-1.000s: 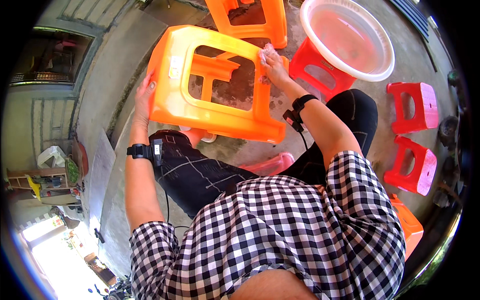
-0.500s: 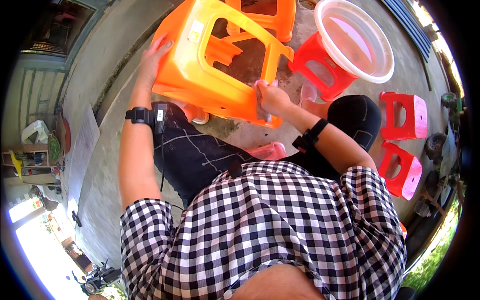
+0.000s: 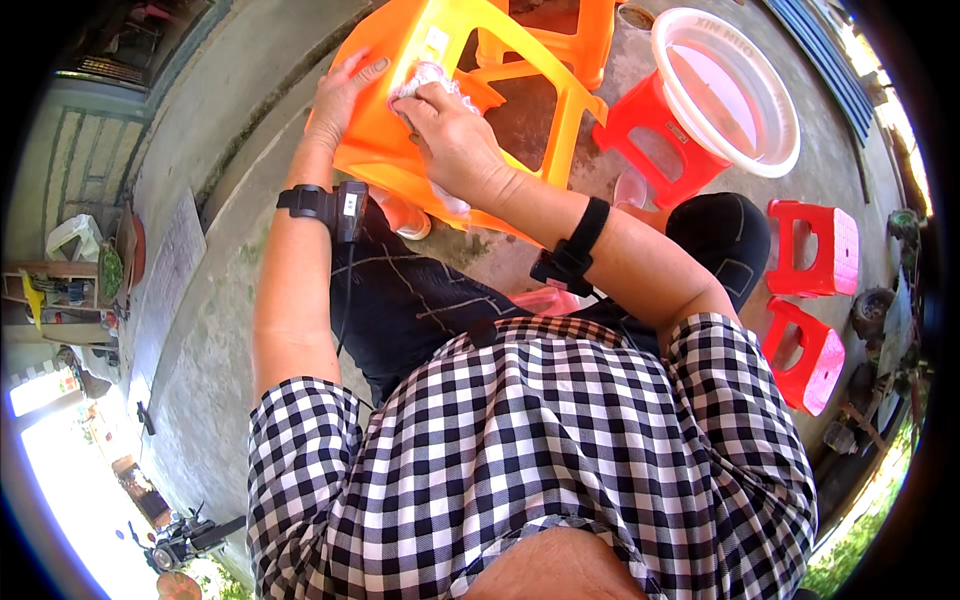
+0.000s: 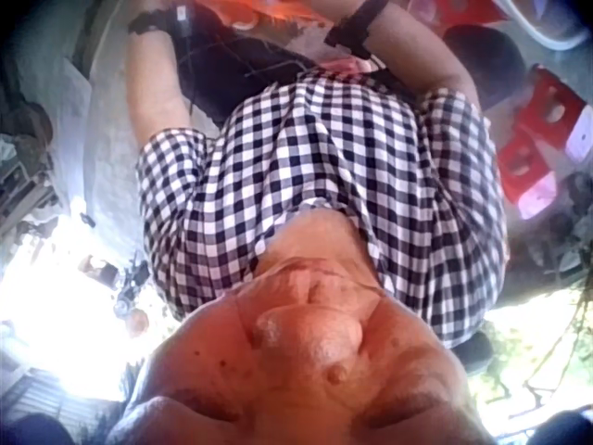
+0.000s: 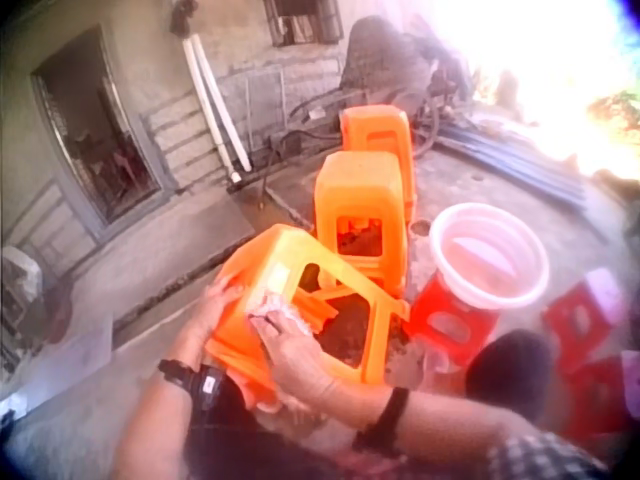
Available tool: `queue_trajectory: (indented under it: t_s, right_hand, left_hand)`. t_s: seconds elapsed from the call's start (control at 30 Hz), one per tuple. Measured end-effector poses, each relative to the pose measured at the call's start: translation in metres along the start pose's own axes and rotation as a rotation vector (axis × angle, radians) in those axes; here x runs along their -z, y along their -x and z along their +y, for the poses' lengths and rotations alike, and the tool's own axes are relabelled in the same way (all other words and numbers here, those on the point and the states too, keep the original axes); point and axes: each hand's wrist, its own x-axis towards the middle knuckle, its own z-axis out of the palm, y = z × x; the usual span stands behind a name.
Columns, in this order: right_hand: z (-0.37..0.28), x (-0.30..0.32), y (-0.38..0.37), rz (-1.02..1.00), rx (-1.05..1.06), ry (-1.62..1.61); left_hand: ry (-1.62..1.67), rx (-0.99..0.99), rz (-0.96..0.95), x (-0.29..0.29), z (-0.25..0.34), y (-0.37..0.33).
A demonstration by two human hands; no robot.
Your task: The person cleans orange and red plastic stools by wiping them with a damp cloth and rinsing them with water from a basin.
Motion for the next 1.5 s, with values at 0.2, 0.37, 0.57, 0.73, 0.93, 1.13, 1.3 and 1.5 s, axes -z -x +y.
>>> queue_trajectory:
  t_s: [0.2,0.37,0.57,0.73,0.93,1.13,1.3,1.5]
  right_hand:
    - [0.035,0.018,0.067,-0.173,-0.069,0.14]
    - [0.067,0.031,0.137,-0.28,-0.322,0.176]
    - [0.069,0.01,0.095,-0.215,-0.343,0.118]
    - [0.011,0.009,0.038,-0.076,0.135,-0.031]
    - [0.058,0.015,0.118,-0.206,-0.066,0.245]
    - [0.101,0.027,0.165,-0.201,-0.199,0.275]
    - [0.116,0.029,0.186,-0.206,-0.287,0.226]
    - [0.171,0.037,0.23,-0.203,-0.665,0.423]
  left_hand:
    - [0.171,0.096,0.001,0.007,0.0,0.005]
    - [0.26,0.126,0.007,0.014,-0.012,0.0]
    - [0.248,0.113,0.001,0.005,0.001,-0.003]
    - [0.284,0.136,-0.004,0.012,-0.006,0.002]
    - [0.376,0.159,-0.025,0.013,-0.008,-0.001]
    - [0.407,0.154,-0.013,0.014,-0.02,-0.008]
    - [0.441,0.158,-0.019,0.022,-0.027,-0.009]
    - [0.482,0.18,-0.027,0.024,-0.03,-0.016]
